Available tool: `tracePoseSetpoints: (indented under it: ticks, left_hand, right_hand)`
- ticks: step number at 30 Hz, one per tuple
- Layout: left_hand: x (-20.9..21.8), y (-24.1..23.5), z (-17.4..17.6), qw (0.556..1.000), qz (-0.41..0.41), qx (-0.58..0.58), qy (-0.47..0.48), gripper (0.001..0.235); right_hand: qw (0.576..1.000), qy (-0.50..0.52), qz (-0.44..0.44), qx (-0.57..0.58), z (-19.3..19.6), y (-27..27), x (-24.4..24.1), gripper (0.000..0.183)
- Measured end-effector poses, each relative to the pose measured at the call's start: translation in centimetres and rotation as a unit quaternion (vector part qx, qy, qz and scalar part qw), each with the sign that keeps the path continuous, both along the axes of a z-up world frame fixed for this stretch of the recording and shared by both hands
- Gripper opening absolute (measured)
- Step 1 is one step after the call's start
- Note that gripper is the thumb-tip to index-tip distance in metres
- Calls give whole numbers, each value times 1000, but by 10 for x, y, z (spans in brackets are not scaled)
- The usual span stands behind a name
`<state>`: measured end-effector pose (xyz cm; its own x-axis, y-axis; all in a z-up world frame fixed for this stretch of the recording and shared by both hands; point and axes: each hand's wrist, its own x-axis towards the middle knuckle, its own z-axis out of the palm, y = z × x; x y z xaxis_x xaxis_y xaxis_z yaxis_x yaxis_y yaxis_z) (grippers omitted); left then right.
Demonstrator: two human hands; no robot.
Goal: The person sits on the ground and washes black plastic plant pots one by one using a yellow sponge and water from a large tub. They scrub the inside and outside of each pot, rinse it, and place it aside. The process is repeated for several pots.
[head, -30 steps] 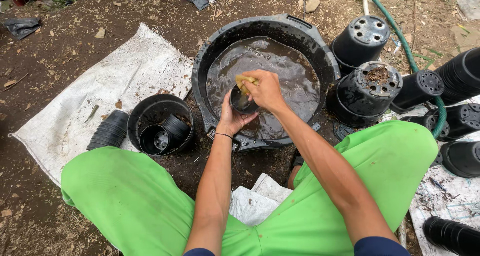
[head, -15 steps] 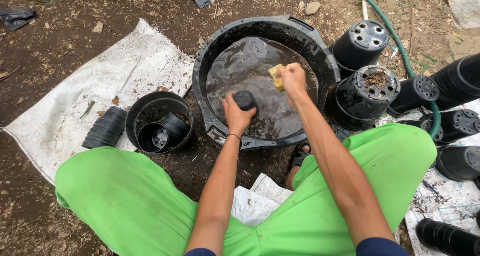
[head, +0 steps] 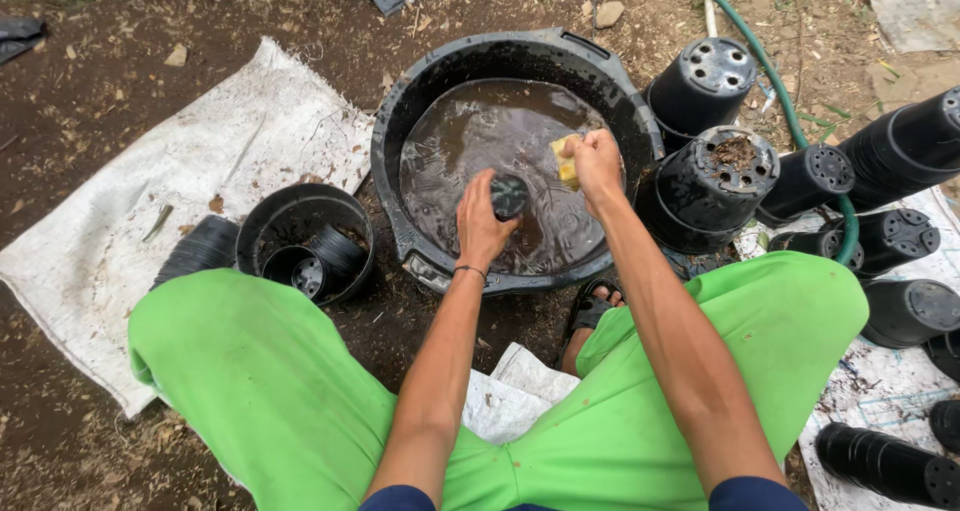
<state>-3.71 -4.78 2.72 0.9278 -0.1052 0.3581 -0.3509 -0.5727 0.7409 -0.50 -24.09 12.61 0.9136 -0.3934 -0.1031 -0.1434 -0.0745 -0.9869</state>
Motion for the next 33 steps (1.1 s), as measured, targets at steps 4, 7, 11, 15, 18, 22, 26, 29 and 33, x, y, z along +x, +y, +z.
tracePoseSetpoints:
  ticks: [4, 7, 11, 15, 18, 22, 26, 29, 33]
  left_hand:
    - [1, -4, 22, 991, 64, -44, -111, 95]
    - [-5, 1, 37, 996, 49, -76, -13, 97]
    - [-3, -1, 59, 991, 9, -100, -82, 93]
    - [2, 5, 67, 936, -54, -348, 2, 99]
    - [7, 17, 64, 885, -155, -429, 95, 66]
    - [8, 31, 61, 839, -235, -461, 167, 40]
    - [3, 33, 70, 909, -201, -340, 134, 33]
    - [-4, 32, 80, 931, -182, -283, 143, 24]
    - [-7, 30, 94, 941, -154, -265, 142, 22]
  right_hand:
    - [991, 80, 6, -104, 47, 11, -19, 42]
    - [950, 79, 165, -254, 56, 21, -33, 53]
    - [882, -62, 252, -393, 41, 23, -21, 83]
    - [938, -5, 210, -277, 12, 11, -4, 77]
    - [965, -10, 246, -94, -4, 8, 5, 72]
    - [948, -69, 306, 53, -4, 16, 1, 63]
    - [935, -45, 344, -72, 22, 32, -12, 84]
    - [943, -53, 324, -57, 42, 37, -26, 89]
    - [951, -14, 306, -45, 59, 36, -33, 88]
